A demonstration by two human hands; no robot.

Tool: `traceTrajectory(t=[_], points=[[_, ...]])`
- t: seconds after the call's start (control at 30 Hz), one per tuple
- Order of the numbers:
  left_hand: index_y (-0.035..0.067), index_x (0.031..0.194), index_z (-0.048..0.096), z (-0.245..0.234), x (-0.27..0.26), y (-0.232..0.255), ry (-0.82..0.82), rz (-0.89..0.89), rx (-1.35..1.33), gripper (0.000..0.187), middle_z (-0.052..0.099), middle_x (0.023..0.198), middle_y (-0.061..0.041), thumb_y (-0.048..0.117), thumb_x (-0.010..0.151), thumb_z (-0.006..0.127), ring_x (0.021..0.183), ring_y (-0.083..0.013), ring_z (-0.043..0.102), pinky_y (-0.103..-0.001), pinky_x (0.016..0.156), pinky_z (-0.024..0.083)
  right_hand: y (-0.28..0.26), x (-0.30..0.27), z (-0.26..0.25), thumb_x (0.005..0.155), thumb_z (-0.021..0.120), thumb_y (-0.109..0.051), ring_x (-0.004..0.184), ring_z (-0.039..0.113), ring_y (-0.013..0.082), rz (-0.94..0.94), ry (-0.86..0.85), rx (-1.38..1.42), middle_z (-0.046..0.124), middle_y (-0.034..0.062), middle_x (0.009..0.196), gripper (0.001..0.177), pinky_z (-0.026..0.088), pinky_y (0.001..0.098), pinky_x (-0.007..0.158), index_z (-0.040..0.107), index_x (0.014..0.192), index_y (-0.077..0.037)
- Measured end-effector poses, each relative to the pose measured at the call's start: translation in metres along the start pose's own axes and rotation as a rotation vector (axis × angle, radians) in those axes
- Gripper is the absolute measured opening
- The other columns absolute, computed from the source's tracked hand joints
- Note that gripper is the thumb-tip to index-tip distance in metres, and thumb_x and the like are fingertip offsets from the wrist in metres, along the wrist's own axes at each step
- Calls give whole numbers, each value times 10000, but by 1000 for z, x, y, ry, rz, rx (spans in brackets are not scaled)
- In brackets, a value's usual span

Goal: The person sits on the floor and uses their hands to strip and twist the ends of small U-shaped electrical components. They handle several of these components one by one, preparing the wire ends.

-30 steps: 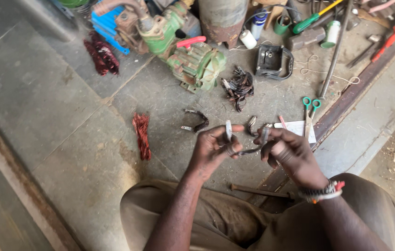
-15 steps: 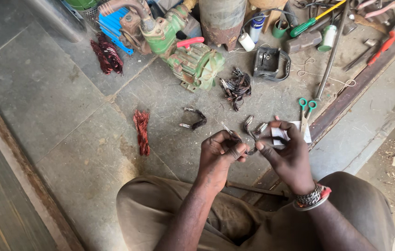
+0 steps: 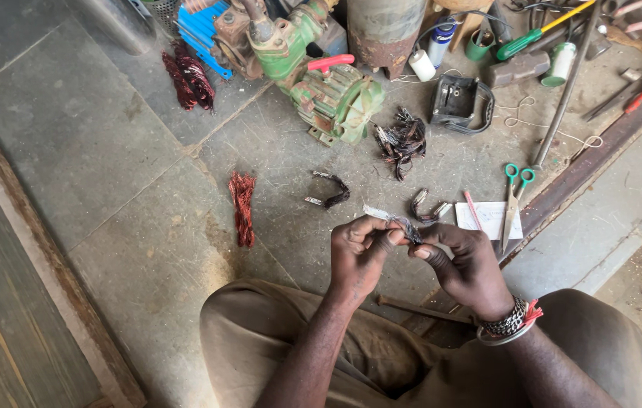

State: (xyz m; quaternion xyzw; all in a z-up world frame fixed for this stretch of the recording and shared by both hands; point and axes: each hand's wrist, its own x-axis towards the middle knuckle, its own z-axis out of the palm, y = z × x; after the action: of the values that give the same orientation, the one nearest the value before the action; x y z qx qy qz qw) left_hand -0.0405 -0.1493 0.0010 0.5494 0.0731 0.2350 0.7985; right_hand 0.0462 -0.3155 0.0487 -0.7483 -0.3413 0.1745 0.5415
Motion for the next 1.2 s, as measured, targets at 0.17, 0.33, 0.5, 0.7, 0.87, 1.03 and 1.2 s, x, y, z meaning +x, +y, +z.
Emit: traceTrajectory(t=[0.17, 0.33, 0.5, 0.7, 0.87, 1.03, 1.2], points=[[12, 1057, 687, -11, 0, -1, -80, 46, 111, 176, 738, 974, -88, 183, 1019, 711, 876, -121, 720, -301, 784, 631, 15, 6, 3, 919, 745, -106, 796, 721, 172, -25, -93, -36, 750, 68, 838, 86, 560, 324, 753, 709, 888, -36], [24, 1077, 707, -14, 7, -3, -51, -31, 174, 283, 720, 889, -82, 297, 1016, 665, 728, -107, 641, -280, 639, 579, 7, 7, 3, 851, 753, -109, 904, 732, 267, -251, -94, -164, 736, 129, 974, 158, 567, 379, 777, 698, 975, -26], [48, 1040, 667, -11, 11, 10, -113, 25, 384, 236, 720, 908, -61, 203, 1124, 509, 792, -105, 700, -263, 700, 608, -1, 13, 17, 807, 775, -113, 769, 685, 321, -161, -189, -333, 704, 142, 821, 263, 539, 438, 693, 697, 1030, 3], [12, 1078, 655, -12, 15, 27, -119, -81, 464, 222, 704, 787, -58, 117, 1086, 460, 746, -102, 701, -250, 651, 574, 18, 9, 23, 913, 771, -169, 608, 567, 252, -14, -226, -290, 609, 124, 695, 222, 473, 406, 614, 651, 845, 5], [18, 1118, 693, -28, 24, 23, -185, -234, 127, 216, 732, 877, -54, 186, 1091, 559, 770, -93, 667, -245, 671, 552, 33, -2, 27, 1039, 594, -211, 618, 435, 107, 314, -258, 261, 528, -6, 678, 281, 373, 324, 558, 712, 909, 9], [26, 1108, 695, -29, 22, 11, -134, -374, -115, 196, 725, 892, -51, 204, 1030, 671, 743, -94, 654, -252, 645, 555, 32, -4, 30, 1023, 581, -239, 714, 567, 93, 124, -231, 259, 638, -4, 777, 284, 487, 276, 661, 717, 1049, 10], [-1, 1089, 682, -16, 13, 9, -101, -104, 370, 184, 729, 896, -59, 116, 969, 757, 768, -83, 666, -238, 681, 569, 6, -6, 38, 981, 634, -265, 633, 616, 225, 296, -66, -311, 639, 128, 741, 277, 485, 342, 671, 720, 1081, -22]])
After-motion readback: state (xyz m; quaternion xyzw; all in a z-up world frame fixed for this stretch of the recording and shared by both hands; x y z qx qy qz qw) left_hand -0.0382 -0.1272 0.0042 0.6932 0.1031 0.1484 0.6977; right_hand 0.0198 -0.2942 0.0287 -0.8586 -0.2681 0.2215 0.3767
